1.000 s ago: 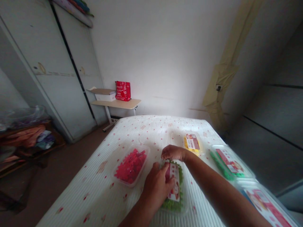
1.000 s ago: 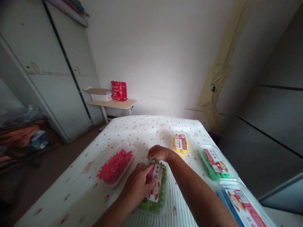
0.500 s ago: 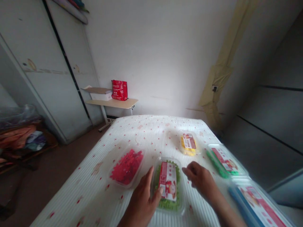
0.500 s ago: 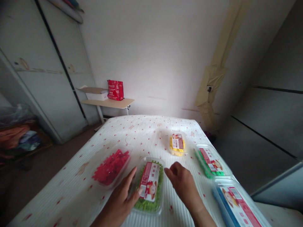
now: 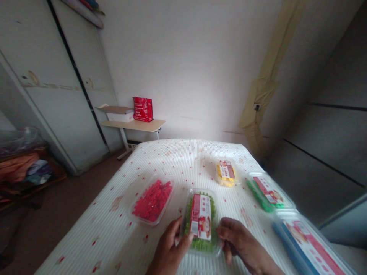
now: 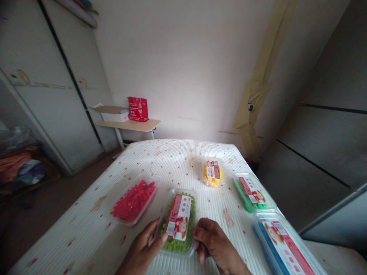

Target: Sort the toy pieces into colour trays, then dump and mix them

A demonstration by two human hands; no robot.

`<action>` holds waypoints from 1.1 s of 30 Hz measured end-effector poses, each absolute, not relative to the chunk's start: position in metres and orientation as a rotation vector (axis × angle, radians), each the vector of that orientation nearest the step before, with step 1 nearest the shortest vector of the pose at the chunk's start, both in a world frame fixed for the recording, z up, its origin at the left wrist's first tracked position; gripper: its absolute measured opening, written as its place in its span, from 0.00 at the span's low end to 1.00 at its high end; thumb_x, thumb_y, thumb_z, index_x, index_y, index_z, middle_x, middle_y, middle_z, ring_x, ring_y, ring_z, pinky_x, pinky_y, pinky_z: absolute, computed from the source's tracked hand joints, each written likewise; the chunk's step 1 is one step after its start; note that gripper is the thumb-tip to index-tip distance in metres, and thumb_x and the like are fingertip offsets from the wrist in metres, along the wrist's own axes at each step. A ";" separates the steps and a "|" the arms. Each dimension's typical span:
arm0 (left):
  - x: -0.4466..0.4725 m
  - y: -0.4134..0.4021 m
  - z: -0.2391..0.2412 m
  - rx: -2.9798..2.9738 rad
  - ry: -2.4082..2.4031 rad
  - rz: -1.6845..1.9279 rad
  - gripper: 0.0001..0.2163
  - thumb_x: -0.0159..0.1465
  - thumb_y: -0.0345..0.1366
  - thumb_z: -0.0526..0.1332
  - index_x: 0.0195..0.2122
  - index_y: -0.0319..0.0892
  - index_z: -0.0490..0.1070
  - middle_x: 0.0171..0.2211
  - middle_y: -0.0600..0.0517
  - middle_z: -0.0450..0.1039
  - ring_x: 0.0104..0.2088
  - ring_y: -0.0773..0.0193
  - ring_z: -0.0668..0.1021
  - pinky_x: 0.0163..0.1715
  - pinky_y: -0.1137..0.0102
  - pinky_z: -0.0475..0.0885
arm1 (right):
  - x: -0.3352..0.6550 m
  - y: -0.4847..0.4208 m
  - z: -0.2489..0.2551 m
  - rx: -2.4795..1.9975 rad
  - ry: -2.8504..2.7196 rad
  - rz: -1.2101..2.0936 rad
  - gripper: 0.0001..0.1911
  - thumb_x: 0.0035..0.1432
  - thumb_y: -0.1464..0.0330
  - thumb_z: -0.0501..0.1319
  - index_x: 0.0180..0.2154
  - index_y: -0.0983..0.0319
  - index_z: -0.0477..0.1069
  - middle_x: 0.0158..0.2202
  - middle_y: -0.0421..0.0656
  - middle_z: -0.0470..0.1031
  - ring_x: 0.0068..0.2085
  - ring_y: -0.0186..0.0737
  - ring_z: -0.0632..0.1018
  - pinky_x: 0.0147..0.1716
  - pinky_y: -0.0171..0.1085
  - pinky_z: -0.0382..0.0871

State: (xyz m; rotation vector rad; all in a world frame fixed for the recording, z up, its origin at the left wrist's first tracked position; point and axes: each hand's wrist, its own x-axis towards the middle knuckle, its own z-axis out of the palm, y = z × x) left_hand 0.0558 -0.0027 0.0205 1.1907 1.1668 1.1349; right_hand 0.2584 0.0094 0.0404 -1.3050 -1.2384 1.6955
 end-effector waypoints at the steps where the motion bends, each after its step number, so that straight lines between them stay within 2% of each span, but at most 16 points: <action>1: 0.056 -0.003 0.020 1.191 1.165 1.142 0.24 0.54 0.49 0.61 0.47 0.38 0.70 0.40 0.44 0.76 0.44 0.53 0.76 0.43 0.66 0.71 | 0.257 0.009 0.040 -1.313 -1.231 1.683 0.16 0.49 0.57 0.59 0.24 0.63 0.60 0.18 0.34 0.68 0.13 0.24 0.64 0.16 0.28 0.46; 7: 0.060 -0.003 0.017 1.190 1.211 1.188 0.25 0.53 0.50 0.61 0.48 0.38 0.70 0.43 0.42 0.75 0.47 0.52 0.74 0.45 0.67 0.70 | 0.247 0.006 0.045 -1.424 -1.242 1.505 0.15 0.50 0.59 0.56 0.22 0.62 0.58 0.14 0.32 0.63 0.13 0.23 0.62 0.15 0.29 0.46; 11: 0.057 -0.007 0.012 1.125 1.225 1.190 0.26 0.55 0.52 0.58 0.50 0.40 0.67 0.49 0.44 0.72 0.51 0.54 0.71 0.48 0.68 0.68 | 0.248 -0.001 0.048 -1.399 -1.211 1.614 0.17 0.50 0.54 0.55 0.24 0.61 0.58 0.16 0.34 0.67 0.12 0.23 0.63 0.15 0.28 0.44; 13: 0.054 -0.009 0.007 1.101 1.207 1.179 0.26 0.55 0.52 0.57 0.51 0.41 0.67 0.51 0.45 0.71 0.53 0.54 0.69 0.50 0.66 0.67 | 0.251 -0.005 0.048 -1.371 -1.207 1.737 0.20 0.46 0.52 0.58 0.25 0.62 0.59 0.18 0.36 0.70 0.13 0.24 0.65 0.15 0.28 0.46; 16: 0.049 -0.012 0.001 1.068 1.114 1.152 0.28 0.53 0.52 0.60 0.52 0.43 0.66 0.52 0.45 0.69 0.54 0.51 0.68 0.52 0.63 0.65 | 0.253 -0.011 0.044 -1.368 -1.185 1.856 0.20 0.39 0.54 0.63 0.27 0.63 0.62 0.21 0.38 0.72 0.15 0.25 0.66 0.15 0.28 0.49; 20: 0.047 -0.010 -0.005 1.067 0.941 1.133 0.29 0.53 0.49 0.62 0.53 0.42 0.63 0.51 0.43 0.69 0.52 0.51 0.71 0.51 0.61 0.65 | 0.248 -0.015 0.040 -1.392 -1.096 1.827 0.16 0.42 0.59 0.61 0.29 0.63 0.62 0.23 0.41 0.74 0.17 0.26 0.68 0.16 0.27 0.51; 23: 0.049 -0.006 -0.009 1.096 0.898 1.149 0.30 0.53 0.49 0.62 0.54 0.40 0.62 0.52 0.41 0.68 0.52 0.50 0.71 0.51 0.61 0.65 | 0.243 -0.015 0.042 -1.404 -1.101 1.798 0.13 0.43 0.61 0.59 0.27 0.63 0.61 0.21 0.40 0.73 0.16 0.27 0.69 0.15 0.27 0.52; 33: 0.055 -0.002 -0.016 1.132 0.993 1.142 0.34 0.53 0.52 0.61 0.56 0.37 0.59 0.50 0.39 0.70 0.51 0.51 0.72 0.50 0.63 0.66 | 0.236 -0.010 0.039 -1.379 -1.020 1.763 0.11 0.44 0.61 0.58 0.27 0.61 0.59 0.16 0.37 0.71 0.12 0.27 0.67 0.14 0.28 0.51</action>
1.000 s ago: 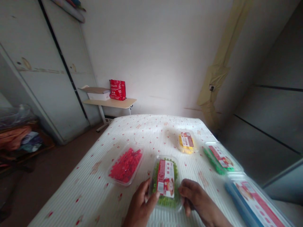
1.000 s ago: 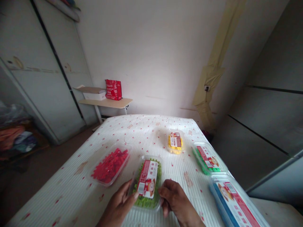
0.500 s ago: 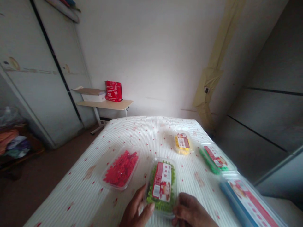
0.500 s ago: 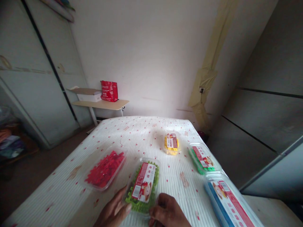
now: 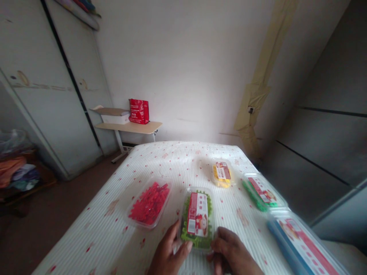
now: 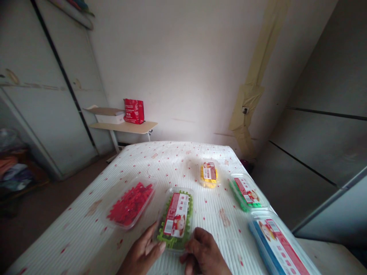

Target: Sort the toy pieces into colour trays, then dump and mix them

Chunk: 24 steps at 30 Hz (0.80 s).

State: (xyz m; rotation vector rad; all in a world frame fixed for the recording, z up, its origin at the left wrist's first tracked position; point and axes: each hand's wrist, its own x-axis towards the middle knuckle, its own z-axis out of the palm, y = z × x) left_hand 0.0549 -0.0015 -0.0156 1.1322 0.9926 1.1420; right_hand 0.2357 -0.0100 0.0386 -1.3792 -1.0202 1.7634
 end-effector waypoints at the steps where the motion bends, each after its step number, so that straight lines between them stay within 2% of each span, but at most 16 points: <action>1: 0.056 -0.001 -0.016 1.140 0.997 1.151 0.33 0.53 0.52 0.61 0.55 0.36 0.59 0.50 0.38 0.69 0.51 0.51 0.72 0.50 0.63 0.66 | 0.236 -0.010 0.039 -1.380 -1.026 1.760 0.12 0.44 0.61 0.58 0.27 0.61 0.58 0.16 0.37 0.70 0.12 0.27 0.66 0.14 0.27 0.51; 4: 0.057 -0.003 -0.014 1.188 1.037 1.183 0.31 0.54 0.51 0.60 0.54 0.37 0.60 0.51 0.39 0.69 0.50 0.53 0.72 0.49 0.65 0.67 | 0.237 -0.011 0.041 -1.428 -1.027 1.714 0.17 0.45 0.55 0.58 0.27 0.60 0.57 0.17 0.36 0.70 0.13 0.26 0.66 0.15 0.27 0.51; 7: 0.060 -0.005 -0.010 1.259 1.105 1.174 0.27 0.56 0.45 0.59 0.54 0.37 0.59 0.51 0.39 0.68 0.50 0.55 0.72 0.49 0.66 0.67 | 0.239 -0.011 0.038 -1.442 -1.069 1.646 0.21 0.43 0.51 0.60 0.26 0.60 0.56 0.20 0.37 0.71 0.14 0.25 0.66 0.16 0.27 0.50; 15: 0.080 0.001 -0.014 1.311 1.177 1.154 0.30 0.52 0.38 0.60 0.57 0.37 0.56 0.51 0.40 0.68 0.48 0.55 0.73 0.44 0.68 0.70 | 0.249 -0.008 0.032 -1.402 -1.000 1.635 0.14 0.43 0.60 0.61 0.25 0.61 0.59 0.16 0.35 0.68 0.14 0.26 0.65 0.15 0.28 0.51; 21: 0.090 0.004 -0.019 1.253 1.220 1.169 0.31 0.53 0.43 0.60 0.56 0.36 0.57 0.49 0.40 0.70 0.46 0.55 0.74 0.43 0.68 0.70 | 0.254 -0.002 0.031 -1.493 -1.002 1.552 0.16 0.42 0.57 0.60 0.25 0.60 0.57 0.19 0.37 0.70 0.15 0.29 0.68 0.14 0.29 0.57; 24: 0.099 0.004 -0.014 1.212 1.190 1.124 0.32 0.53 0.48 0.59 0.56 0.38 0.57 0.47 0.41 0.72 0.44 0.54 0.75 0.42 0.67 0.70 | 0.263 -0.002 0.031 -1.494 -1.098 1.430 0.18 0.47 0.53 0.57 0.24 0.59 0.55 0.19 0.38 0.71 0.14 0.29 0.68 0.13 0.29 0.56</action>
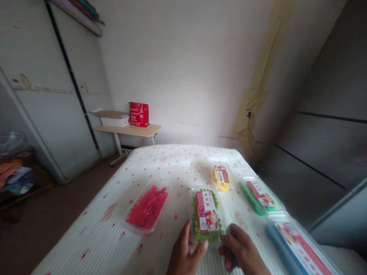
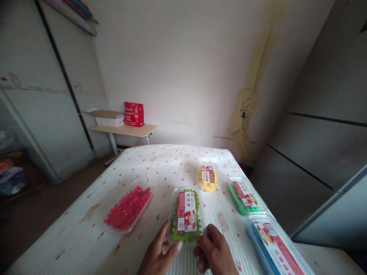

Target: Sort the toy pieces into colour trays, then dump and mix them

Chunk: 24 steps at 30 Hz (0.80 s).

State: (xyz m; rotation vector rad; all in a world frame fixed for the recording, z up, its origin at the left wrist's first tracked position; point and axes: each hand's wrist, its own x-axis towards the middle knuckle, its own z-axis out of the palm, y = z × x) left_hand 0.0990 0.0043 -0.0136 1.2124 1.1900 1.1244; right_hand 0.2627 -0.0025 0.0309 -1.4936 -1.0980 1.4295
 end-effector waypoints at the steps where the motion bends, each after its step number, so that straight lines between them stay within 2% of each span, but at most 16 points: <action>1: 0.102 0.005 -0.013 1.211 1.161 1.108 0.32 0.53 0.49 0.59 0.56 0.38 0.58 0.47 0.41 0.72 0.44 0.54 0.75 0.41 0.68 0.70 | 0.266 -0.004 0.032 -1.493 -1.132 1.376 0.19 0.48 0.51 0.56 0.24 0.59 0.55 0.19 0.38 0.72 0.14 0.29 0.67 0.13 0.29 0.55; 6: 0.117 0.007 -0.020 1.287 1.065 1.054 0.32 0.53 0.51 0.58 0.56 0.39 0.59 0.48 0.41 0.71 0.43 0.56 0.75 0.40 0.69 0.70 | 0.285 -0.012 0.043 -1.595 -1.203 1.187 0.21 0.50 0.49 0.53 0.23 0.60 0.57 0.19 0.38 0.70 0.14 0.28 0.68 0.12 0.28 0.55; 12: 0.125 0.008 -0.016 1.432 1.033 0.875 0.31 0.51 0.40 0.60 0.57 0.38 0.58 0.49 0.40 0.70 0.45 0.54 0.73 0.42 0.66 0.69 | 0.309 -0.028 0.049 -1.646 -1.149 1.224 0.22 0.51 0.49 0.54 0.22 0.61 0.61 0.13 0.36 0.65 0.14 0.30 0.68 0.15 0.29 0.58; 16: 0.138 0.013 0.004 1.472 0.986 0.812 0.29 0.53 0.37 0.59 0.57 0.39 0.58 0.48 0.41 0.70 0.45 0.55 0.73 0.43 0.65 0.68 | 0.323 -0.029 0.041 -1.643 -1.081 1.188 0.23 0.49 0.47 0.54 0.22 0.61 0.62 0.13 0.37 0.66 0.15 0.31 0.68 0.15 0.30 0.59; 20: 0.152 0.019 0.017 1.471 0.965 0.829 0.26 0.53 0.36 0.59 0.55 0.42 0.62 0.45 0.45 0.73 0.43 0.57 0.74 0.41 0.69 0.69 | 0.332 -0.021 0.032 -1.658 -1.093 1.074 0.24 0.51 0.47 0.52 0.22 0.61 0.60 0.13 0.37 0.66 0.14 0.32 0.68 0.15 0.31 0.59; 24: 0.156 0.023 0.020 1.447 0.941 0.832 0.24 0.53 0.37 0.60 0.53 0.42 0.64 0.43 0.46 0.74 0.40 0.59 0.75 0.39 0.71 0.70 | 0.329 -0.022 0.035 -1.597 -1.023 1.108 0.24 0.51 0.46 0.53 0.23 0.60 0.59 0.16 0.38 0.69 0.15 0.33 0.70 0.15 0.32 0.60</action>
